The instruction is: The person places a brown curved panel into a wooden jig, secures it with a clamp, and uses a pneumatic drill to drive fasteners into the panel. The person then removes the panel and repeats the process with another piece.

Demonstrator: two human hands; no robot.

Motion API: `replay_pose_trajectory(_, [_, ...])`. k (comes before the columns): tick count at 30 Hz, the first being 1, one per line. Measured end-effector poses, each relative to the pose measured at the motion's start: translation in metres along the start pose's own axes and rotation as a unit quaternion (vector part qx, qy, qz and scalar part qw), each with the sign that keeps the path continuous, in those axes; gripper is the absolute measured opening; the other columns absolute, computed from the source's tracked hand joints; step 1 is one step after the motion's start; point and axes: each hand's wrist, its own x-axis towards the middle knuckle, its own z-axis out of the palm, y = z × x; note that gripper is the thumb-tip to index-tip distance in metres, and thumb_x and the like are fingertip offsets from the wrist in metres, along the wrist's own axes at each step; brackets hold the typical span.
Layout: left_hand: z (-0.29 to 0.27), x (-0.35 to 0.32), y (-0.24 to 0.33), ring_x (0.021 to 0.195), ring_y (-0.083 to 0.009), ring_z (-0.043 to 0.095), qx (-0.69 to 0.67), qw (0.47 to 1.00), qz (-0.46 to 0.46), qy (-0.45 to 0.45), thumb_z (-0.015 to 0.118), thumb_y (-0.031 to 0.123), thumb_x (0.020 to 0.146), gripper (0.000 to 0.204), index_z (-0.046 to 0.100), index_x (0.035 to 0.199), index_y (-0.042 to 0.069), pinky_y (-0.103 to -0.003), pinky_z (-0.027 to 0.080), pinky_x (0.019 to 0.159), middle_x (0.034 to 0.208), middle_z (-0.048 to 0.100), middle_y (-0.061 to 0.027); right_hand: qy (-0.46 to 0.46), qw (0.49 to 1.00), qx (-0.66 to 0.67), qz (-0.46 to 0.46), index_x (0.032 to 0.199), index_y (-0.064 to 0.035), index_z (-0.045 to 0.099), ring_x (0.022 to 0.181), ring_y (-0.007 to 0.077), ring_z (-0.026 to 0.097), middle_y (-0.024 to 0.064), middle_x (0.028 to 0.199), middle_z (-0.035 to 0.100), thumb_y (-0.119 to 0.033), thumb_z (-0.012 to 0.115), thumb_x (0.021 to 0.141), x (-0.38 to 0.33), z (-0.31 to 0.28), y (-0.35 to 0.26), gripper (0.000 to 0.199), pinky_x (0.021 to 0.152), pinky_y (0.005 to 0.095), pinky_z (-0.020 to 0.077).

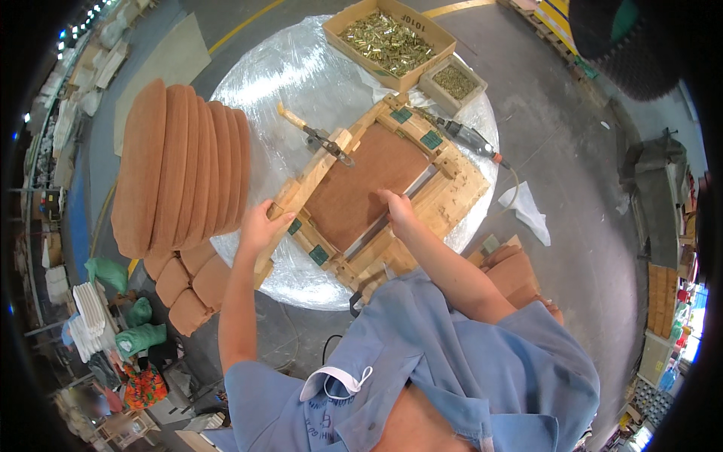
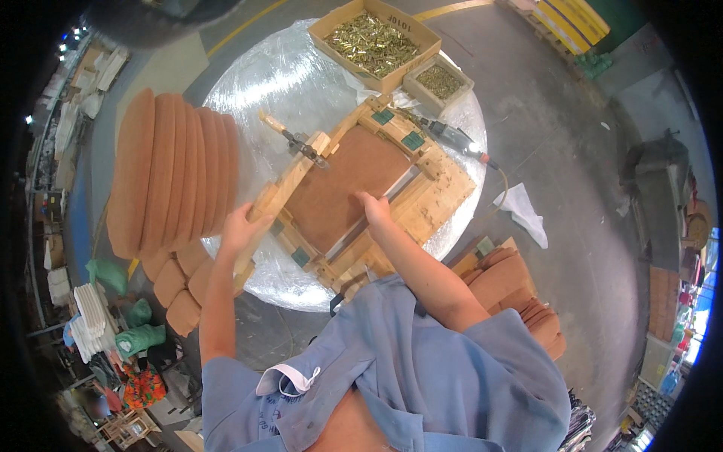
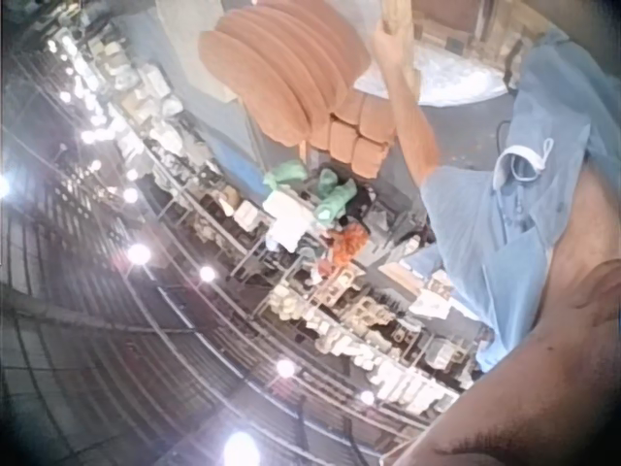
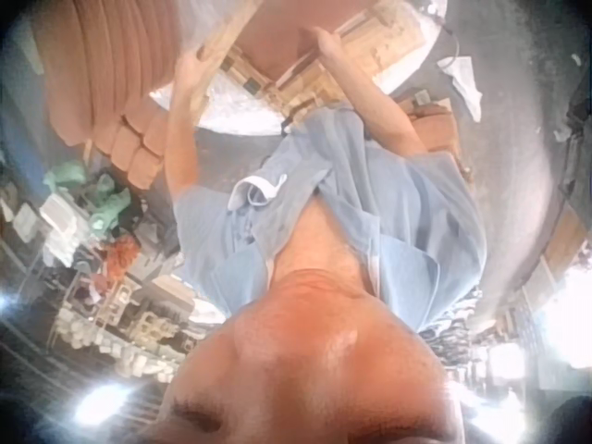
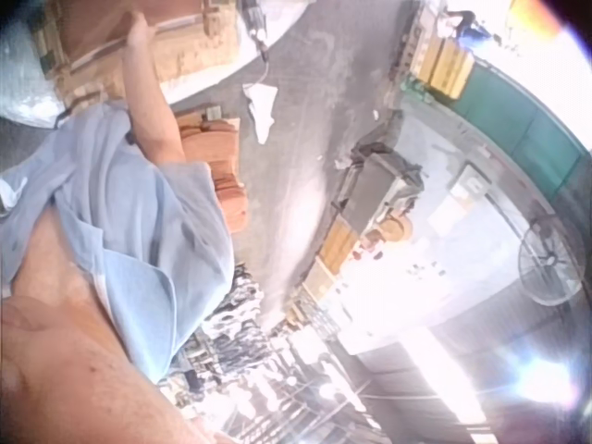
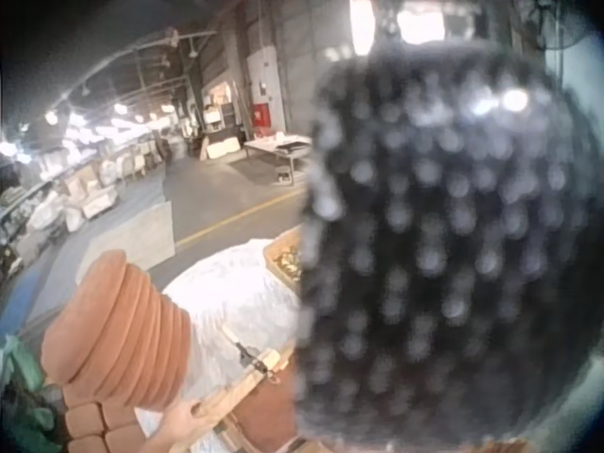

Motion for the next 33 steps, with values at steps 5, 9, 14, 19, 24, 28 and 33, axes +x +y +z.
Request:
replay_pose_trajectory(5, [0.027,-0.008,0.006,0.084,-0.0363,0.073,0.159,0.981,0.051,0.100,0.087,0.047,0.083,0.054,0.069,0.105,0.000,-0.044,0.055,0.073,0.090,0.076,-0.0197,-0.008,1.000,0.022,-0.016,0.144,0.0042,0.041,0.130,0.0329,0.059,0.0217,0.138,0.060,-0.031,0.078,0.092,0.015,-0.004,0.013,0.073,0.107,0.0469,0.0489])
replay_pose_trajectory(9, [0.041,-0.008,-0.014,0.082,-0.0385,0.072,0.202,0.968,0.075,0.129,0.085,0.047,0.085,0.050,0.066,0.100,0.003,-0.047,0.054,0.070,0.087,0.074,-0.0189,-0.005,1.000,0.028,0.005,0.143,0.0036,0.040,0.128,0.0341,0.060,0.0223,0.137,0.059,-0.029,0.078,0.092,-0.004,0.000,0.000,0.072,0.101,0.0501,0.0533])
replay_pose_trajectory(14, [0.051,-0.008,-0.029,0.081,-0.0366,0.070,0.256,0.940,0.119,0.194,0.083,0.045,0.087,0.045,0.064,0.101,0.006,-0.047,0.054,0.069,0.086,0.072,-0.0141,-0.002,0.999,0.027,0.024,0.144,0.0020,0.039,0.127,0.0348,0.060,0.0233,0.138,0.058,-0.027,0.077,0.093,-0.013,0.000,-0.010,0.070,0.099,0.0512,0.0552])
replay_pose_trajectory(19, [0.059,-0.004,-0.035,0.079,-0.0397,0.071,0.278,0.917,0.158,0.239,0.086,0.045,0.084,0.047,0.065,0.099,0.006,-0.048,0.054,0.067,0.083,0.072,-0.0166,-0.006,1.000,0.027,0.006,0.146,0.0018,0.039,0.128,0.0350,0.060,0.0225,0.140,0.057,-0.027,0.077,0.093,-0.008,-0.002,-0.004,0.071,0.101,0.0506,0.0540])
replay_pose_trajectory(24, [0.035,0.009,-0.045,0.076,-0.0340,0.071,0.317,0.918,0.139,0.193,0.085,0.049,0.083,0.049,0.066,0.100,0.007,-0.045,0.053,0.064,0.081,0.071,-0.0123,-0.028,0.999,0.017,-0.017,0.148,0.0019,0.041,0.130,0.0331,0.060,0.0229,0.140,0.059,-0.029,0.077,0.092,-0.011,-0.004,-0.005,0.073,0.104,0.0475,0.0524])
replay_pose_trajectory(28, [0.015,0.012,-0.031,0.075,-0.0358,0.070,0.301,0.913,0.187,0.203,0.086,0.053,0.081,0.053,0.067,0.103,0.007,-0.046,0.053,0.063,0.080,0.071,-0.0142,-0.032,0.981,-0.124,-0.146,0.150,0.0017,0.047,0.129,0.0308,0.060,0.0200,0.143,0.059,-0.039,0.075,0.093,-0.018,0.005,-0.010,0.075,0.110,0.0445,0.0468])
replay_pose_trajectory(33, [0.017,0.008,-0.026,0.077,-0.0368,0.071,0.302,0.929,0.115,0.178,0.087,0.051,0.080,0.052,0.068,0.103,0.008,-0.048,0.054,0.065,0.082,0.072,-0.0139,-0.205,0.961,-0.156,-0.106,0.136,0.0016,0.059,0.116,0.0255,0.066,0.0158,0.127,0.066,-0.048,0.066,0.102,-0.011,0.057,-0.057,0.060,0.103,0.0418,0.0516])
